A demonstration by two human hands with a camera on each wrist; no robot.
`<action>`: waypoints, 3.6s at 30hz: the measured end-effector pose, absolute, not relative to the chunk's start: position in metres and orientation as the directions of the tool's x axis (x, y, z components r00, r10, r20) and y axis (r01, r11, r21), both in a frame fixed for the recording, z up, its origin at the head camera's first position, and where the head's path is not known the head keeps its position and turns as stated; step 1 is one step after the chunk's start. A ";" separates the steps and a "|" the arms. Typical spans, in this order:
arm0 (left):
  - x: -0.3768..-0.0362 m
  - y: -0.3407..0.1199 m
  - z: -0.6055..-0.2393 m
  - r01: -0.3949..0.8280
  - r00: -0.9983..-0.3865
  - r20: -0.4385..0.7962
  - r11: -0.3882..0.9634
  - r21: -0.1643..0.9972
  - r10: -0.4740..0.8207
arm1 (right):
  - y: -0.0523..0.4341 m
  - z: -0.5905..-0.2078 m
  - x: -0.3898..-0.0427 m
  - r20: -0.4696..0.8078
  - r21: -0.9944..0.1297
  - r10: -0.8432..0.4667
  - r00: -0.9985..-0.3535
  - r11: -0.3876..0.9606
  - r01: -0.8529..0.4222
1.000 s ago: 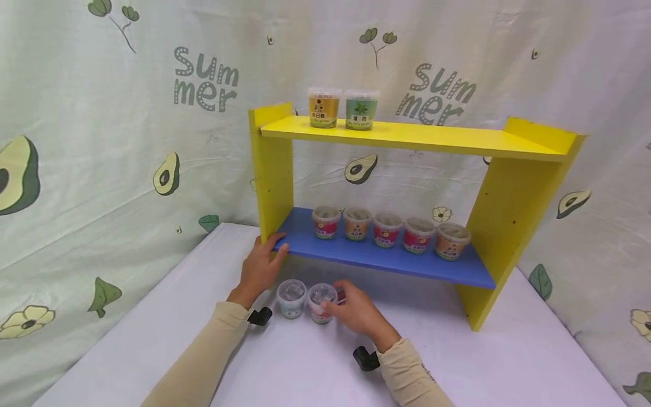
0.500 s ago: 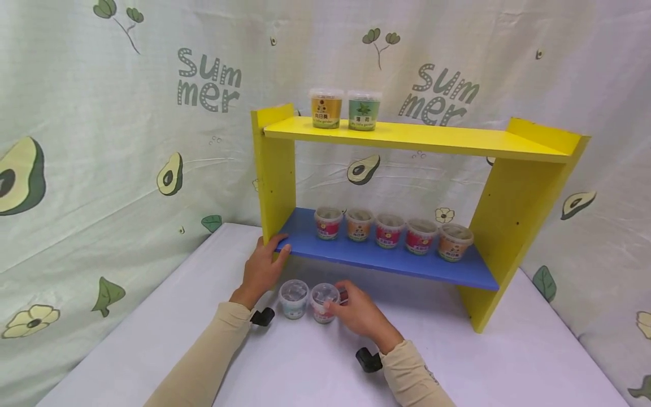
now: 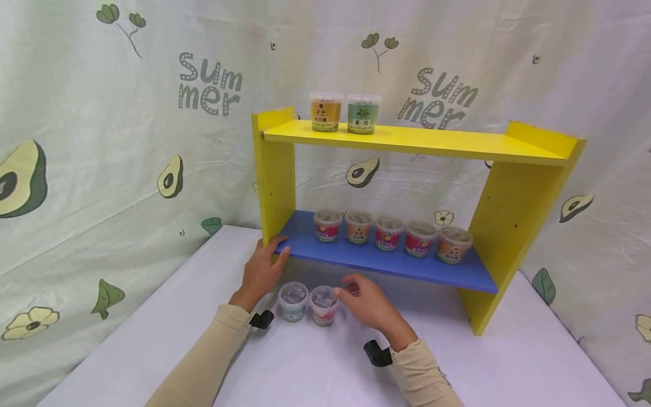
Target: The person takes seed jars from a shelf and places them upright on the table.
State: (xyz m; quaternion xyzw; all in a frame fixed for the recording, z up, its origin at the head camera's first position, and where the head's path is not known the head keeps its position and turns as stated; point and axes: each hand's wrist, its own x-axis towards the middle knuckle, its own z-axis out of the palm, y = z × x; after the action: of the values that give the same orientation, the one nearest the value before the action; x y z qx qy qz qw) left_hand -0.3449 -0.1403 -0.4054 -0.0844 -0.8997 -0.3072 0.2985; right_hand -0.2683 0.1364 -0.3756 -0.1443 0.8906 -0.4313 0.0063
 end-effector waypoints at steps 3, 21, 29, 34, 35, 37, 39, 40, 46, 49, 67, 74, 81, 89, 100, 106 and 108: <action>-0.343 -0.140 -0.405 0.337 -0.807 0.589 0.793 0.507 -0.033 | 0.140 -0.370 -0.268 0.117 -0.794 -0.276 -0.954 0.551 -0.257; -0.347 -0.141 -0.409 0.360 -0.781 0.624 0.793 0.493 -0.034 | 0.161 -0.346 -0.264 0.136 -0.834 -0.305 -0.943 0.478 -0.275; -0.346 -0.141 -0.410 0.365 -0.790 0.613 0.789 0.495 -0.019 | 0.167 -0.339 -0.260 0.137 -0.846 -0.299 -0.944 0.461 -0.268; -0.345 -0.141 -0.408 0.361 -0.788 0.614 0.786 0.501 -0.030 | 0.170 -0.336 -0.264 0.139 -0.843 -0.295 -0.945 0.465 -0.269; -0.345 -0.141 -0.408 0.360 -0.788 0.614 0.785 0.504 -0.033 | 0.171 -0.335 -0.265 0.138 -0.847 -0.290 -0.947 0.462 -0.265; -0.345 -0.141 -0.408 0.362 -0.787 0.616 0.783 0.506 -0.034 | 0.173 -0.335 -0.265 0.140 -0.849 -0.285 -0.948 0.458 -0.263; -0.346 -0.140 -0.411 0.364 -0.787 0.616 0.783 0.504 -0.029 | 0.175 -0.334 -0.264 0.146 -0.855 -0.279 -0.949 0.447 -0.262; -0.346 -0.139 -0.412 0.366 -0.787 0.616 0.783 0.502 -0.027 | 0.177 -0.333 -0.263 0.151 -0.860 -0.279 -0.948 0.437 -0.265; -0.341 -0.139 -0.407 0.371 -0.781 0.625 0.792 0.484 -0.016 | 0.181 -0.316 -0.255 0.196 -0.871 -0.307 -0.931 0.383 -0.309; -0.339 -0.143 -0.403 0.363 -0.782 0.622 0.799 0.480 -0.018 | 0.182 -0.300 -0.252 0.238 -0.871 -0.334 -0.912 0.343 -0.353; -0.348 -0.142 -0.406 0.372 -0.781 0.625 0.786 0.493 -0.023 | 0.197 -0.193 -0.237 0.455 -0.772 -0.242 -0.857 0.373 -0.515; -0.345 -0.140 -0.407 0.350 -0.793 0.608 0.793 0.500 -0.033 | 0.193 -0.143 -0.239 0.601 -0.789 -0.207 -0.772 0.004 -0.615; -0.344 -0.140 -0.407 0.358 -0.791 0.610 0.786 0.503 -0.031 | 0.188 -0.107 -0.245 0.610 -0.792 -0.118 -0.784 -0.134 -0.596; -0.341 -0.143 -0.411 0.351 -0.793 0.608 0.784 0.512 -0.042 | 0.183 -0.086 -0.265 0.509 -0.860 -0.119 -0.852 -0.030 -0.509; -0.340 -0.144 -0.402 0.349 -0.802 0.597 0.784 0.513 -0.034 | 0.186 -0.043 -0.292 0.139 -0.984 -0.235 -0.962 0.077 -0.161; -0.340 -0.144 -0.407 0.347 -0.809 0.586 0.781 0.519 -0.030 | 0.177 -0.033 -0.303 0.026 -0.970 -0.213 -0.977 0.230 -0.076; -0.339 -0.146 -0.408 0.357 -0.803 0.596 0.779 0.515 -0.026 | 0.173 -0.033 -0.307 0.008 -0.961 -0.202 -0.979 0.270 -0.064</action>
State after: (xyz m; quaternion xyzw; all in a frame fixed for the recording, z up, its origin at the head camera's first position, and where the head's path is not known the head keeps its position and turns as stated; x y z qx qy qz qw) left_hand -0.3386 -0.1458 -0.4077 -0.0927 -0.8943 -0.3190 0.2999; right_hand -0.3067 0.1730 -0.0326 -0.0839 0.7949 -0.5981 0.0578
